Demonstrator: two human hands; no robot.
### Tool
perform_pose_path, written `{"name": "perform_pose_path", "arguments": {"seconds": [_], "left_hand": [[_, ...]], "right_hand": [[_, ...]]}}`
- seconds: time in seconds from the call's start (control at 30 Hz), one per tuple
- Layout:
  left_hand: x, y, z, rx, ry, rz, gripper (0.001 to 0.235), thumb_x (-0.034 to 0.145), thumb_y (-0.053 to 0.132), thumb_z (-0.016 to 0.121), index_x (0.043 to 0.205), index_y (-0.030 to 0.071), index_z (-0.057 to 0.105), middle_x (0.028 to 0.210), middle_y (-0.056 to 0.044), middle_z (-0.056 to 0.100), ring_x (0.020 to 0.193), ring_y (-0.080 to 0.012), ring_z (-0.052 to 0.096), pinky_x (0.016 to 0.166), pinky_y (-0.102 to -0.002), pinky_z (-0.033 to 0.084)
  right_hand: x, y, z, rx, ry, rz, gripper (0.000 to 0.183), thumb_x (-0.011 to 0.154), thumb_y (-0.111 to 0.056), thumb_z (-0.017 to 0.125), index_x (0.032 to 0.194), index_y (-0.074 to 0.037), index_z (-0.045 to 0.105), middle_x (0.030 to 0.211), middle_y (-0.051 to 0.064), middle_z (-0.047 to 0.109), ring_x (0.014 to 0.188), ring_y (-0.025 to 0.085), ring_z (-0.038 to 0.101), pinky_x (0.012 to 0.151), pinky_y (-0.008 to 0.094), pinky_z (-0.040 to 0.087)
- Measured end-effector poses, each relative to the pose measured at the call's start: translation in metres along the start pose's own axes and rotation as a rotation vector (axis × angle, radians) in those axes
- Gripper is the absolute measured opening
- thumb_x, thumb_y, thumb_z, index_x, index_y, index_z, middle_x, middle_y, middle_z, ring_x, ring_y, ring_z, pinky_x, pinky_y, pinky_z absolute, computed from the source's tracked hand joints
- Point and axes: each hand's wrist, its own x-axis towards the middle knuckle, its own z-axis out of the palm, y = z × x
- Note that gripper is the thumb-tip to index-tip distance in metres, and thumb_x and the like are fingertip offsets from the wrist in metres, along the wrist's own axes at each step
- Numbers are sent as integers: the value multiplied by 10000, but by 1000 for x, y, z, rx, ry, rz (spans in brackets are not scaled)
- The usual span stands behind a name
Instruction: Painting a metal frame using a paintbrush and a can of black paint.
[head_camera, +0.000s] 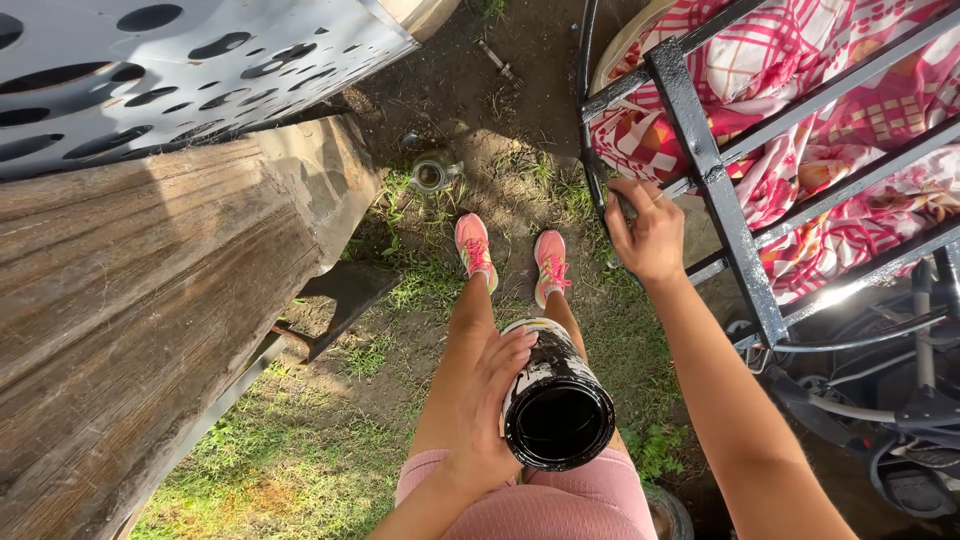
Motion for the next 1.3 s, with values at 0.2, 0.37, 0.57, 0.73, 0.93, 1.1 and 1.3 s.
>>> {"name": "perform_pose_path", "arguments": {"seconds": [0.2, 0.37, 0.57, 0.73, 0.93, 1.1, 1.3], "left_hand": [[1, -2, -1, -11, -14, -1, 560, 1049, 281, 584, 1494, 11, 378, 1507, -205, 505, 1439, -422, 511, 1270, -668, 343], [5, 0, 0, -7, -7, 2, 549, 1067, 322, 551, 1487, 5, 393, 1497, -209, 517, 1428, -423, 524, 1266, -669, 352], [5, -1, -3, -16, -5, -2, 551, 1056, 283, 588, 1492, 15, 383, 1503, -205, 509, 1435, -428, 514, 1263, -677, 354], [5, -1, -4, -9, -9, -11, 545, 1060, 272, 576, 1497, 9, 385, 1513, -199, 502, 1445, -421, 505, 1270, -664, 347], [13, 5, -4, -10, 6, 20, 509, 1076, 241, 554, 1486, -13, 389, 1495, -220, 511, 1422, -433, 529, 1252, -639, 412], [8, 5, -5, 0, -9, -16, 555, 1056, 303, 577, 1491, 16, 386, 1506, -204, 508, 1431, -424, 526, 1261, -661, 372], [10, 5, -7, -19, 20, -18, 583, 1048, 325, 619, 1491, 21, 392, 1504, -203, 511, 1434, -423, 525, 1260, -639, 387]], "right_hand": [[-37, 6, -12, -100, -18, -13, 167, 1036, -118, 546, 990, -44, 689, 714, 60, 644, 530, 149, 555, 460, 293, 491], [9, -20, -12, -107, 51, -93, 153, 1077, -80, 609, 1187, -1, 681, 927, 147, 719, 707, 258, 663, 645, 363, 535], [-29, -12, -11, -168, -52, -81, 154, 1055, -115, 610, 1136, -8, 686, 1029, 146, 769, 834, 293, 739, 725, 422, 615], [-38, 0, -9, -157, -22, -45, 132, 1033, -152, 523, 937, -85, 582, 696, 24, 576, 558, 150, 506, 532, 329, 490], [39, 11, 12, 30, -3, 60, 238, 1113, -153, 496, 1052, 29, 637, 880, 159, 690, 650, 224, 632, 499, 341, 505], [25, 2, 4, 32, 53, 18, 187, 1135, -141, 527, 1163, -2, 650, 922, 152, 681, 746, 263, 644, 618, 387, 510], [-39, 6, -5, -38, 11, 48, 146, 1074, -119, 565, 1056, -20, 670, 808, 99, 636, 650, 195, 565, 549, 355, 462]]}}
